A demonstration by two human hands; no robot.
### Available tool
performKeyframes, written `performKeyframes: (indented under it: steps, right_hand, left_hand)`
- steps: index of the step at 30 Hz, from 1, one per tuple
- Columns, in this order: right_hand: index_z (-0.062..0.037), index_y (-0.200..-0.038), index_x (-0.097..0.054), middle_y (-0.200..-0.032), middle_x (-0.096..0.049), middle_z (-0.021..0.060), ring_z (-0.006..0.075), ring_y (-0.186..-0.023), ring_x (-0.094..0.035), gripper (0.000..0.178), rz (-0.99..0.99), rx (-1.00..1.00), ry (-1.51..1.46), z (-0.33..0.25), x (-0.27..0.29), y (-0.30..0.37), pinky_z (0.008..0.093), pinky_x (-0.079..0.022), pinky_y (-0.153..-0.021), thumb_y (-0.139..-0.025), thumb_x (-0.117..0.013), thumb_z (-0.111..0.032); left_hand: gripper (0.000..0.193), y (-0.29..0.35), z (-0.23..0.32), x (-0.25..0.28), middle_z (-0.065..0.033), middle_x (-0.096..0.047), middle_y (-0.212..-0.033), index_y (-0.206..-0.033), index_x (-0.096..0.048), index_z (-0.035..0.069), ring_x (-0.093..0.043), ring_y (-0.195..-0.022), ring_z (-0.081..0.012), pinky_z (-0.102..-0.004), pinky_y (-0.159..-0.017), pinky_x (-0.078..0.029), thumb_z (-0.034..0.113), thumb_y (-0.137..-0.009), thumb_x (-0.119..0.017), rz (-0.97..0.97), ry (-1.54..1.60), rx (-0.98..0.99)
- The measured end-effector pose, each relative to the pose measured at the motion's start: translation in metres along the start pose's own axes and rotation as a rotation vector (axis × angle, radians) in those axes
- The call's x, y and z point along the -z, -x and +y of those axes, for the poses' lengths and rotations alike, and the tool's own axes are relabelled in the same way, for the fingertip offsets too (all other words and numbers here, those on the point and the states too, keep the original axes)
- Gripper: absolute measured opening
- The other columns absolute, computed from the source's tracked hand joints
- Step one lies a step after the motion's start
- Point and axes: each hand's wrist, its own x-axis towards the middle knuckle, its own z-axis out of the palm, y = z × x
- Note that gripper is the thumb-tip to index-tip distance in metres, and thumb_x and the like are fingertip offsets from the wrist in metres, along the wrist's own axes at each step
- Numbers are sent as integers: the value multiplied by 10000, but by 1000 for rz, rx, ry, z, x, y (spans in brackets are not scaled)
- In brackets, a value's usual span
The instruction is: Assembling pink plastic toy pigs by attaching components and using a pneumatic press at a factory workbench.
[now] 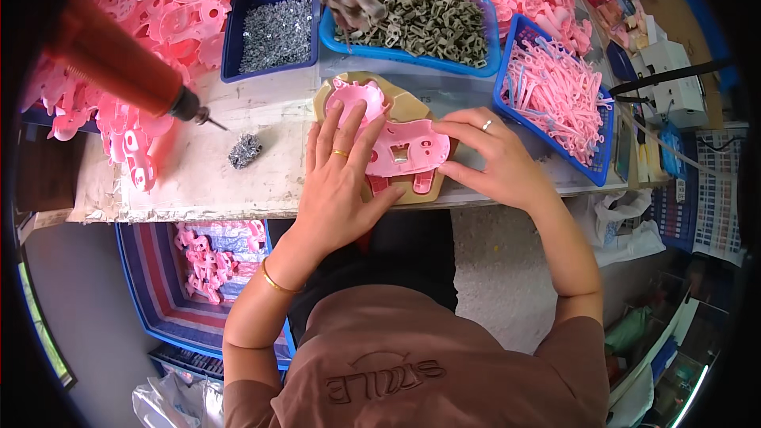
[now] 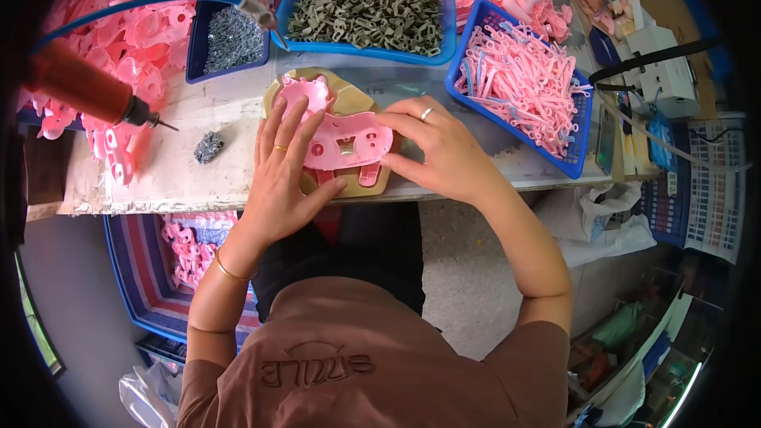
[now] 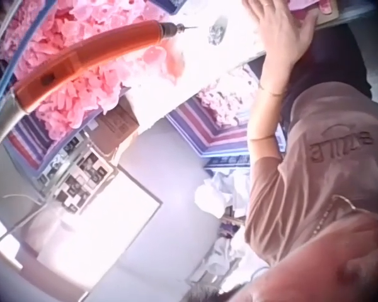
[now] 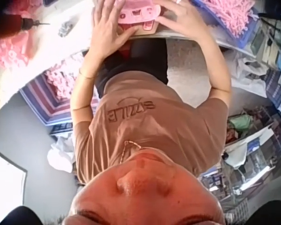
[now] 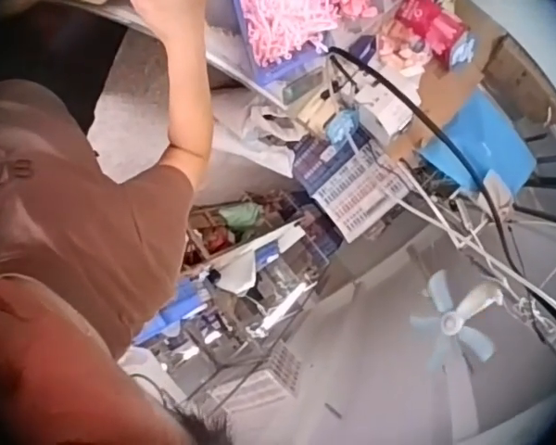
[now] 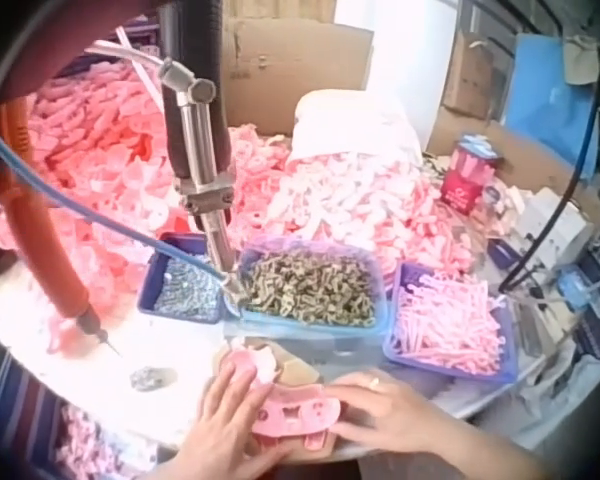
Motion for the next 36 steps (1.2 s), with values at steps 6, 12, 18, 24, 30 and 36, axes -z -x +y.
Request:
performKeyframes:
  steps: [6, 12, 18, 24, 30, 36]
  right_hand:
    - [-36, -1184, -674, -1163, -645, 107, 292, -1072, -602, 416, -53, 48, 17, 3, 1, -2, 388, -498, -927, -793, -768, -142]
    - [-20, -1149, -692, -1123, -659, 108, 286, -1040, -609, 393, -86, 102, 70, 4, 7, -7, 384, -505, -894, -795, -774, -170]
    - [-5, -1109, -701, -1092, -666, 96, 285, -993, -613, 392, -98, 94, 76, 9, 3, -11, 379, -511, -860, -792, -795, -216]
    - [-2, -1076, -708, -1069, -668, 95, 283, -987, -617, 375, -44, 98, 142, -3, -1, -8, 383, -513, -853, -785, -799, -221]
    - [0, -1081, -703, -1049, -667, 91, 286, -989, -617, 393, -48, 84, 109, 2, -2, -11, 383, -514, -854, -784, -800, -238]
    - [-9, -1051, -707, -1039, -662, 84, 287, -981, -593, 377, -72, 99, 120, 7, -5, -12, 390, -497, -856, -764, -799, -235]
  left_hand:
    - [870, -1, 4, -12, -126, -332, -1577, -1500, -405, 125, -193, -1500, -369, -572, -1201, -121, 399, -769, -788, -10, -138, 32]
    - [876, -3, 5, -10, -120, -350, -1567, -1494, -412, 126, -215, -1490, -365, -572, -1203, -115, 411, -758, -792, -21, -149, 34]
    - [873, -4, 4, -11, -120, -355, -1563, -1489, -414, 125, -228, -1483, -369, -572, -1202, -124, 415, -756, -791, -36, -158, 42]
    - [906, -2, 4, -12, -111, -378, -1549, -1509, -386, 118, -281, -1464, -348, -599, -1189, -157, 407, -752, -792, -26, -192, 25]
    - [900, -2, 5, -8, -109, -408, -1535, -1513, -380, 115, -288, -1465, -350, -595, -1191, -151, 414, -765, -782, -52, -191, 29]
    - [888, -2, 3, -9, -108, -406, -1535, -1510, -382, 113, -285, -1463, -355, -593, -1193, -141, 409, -773, -780, -50, -205, 18]
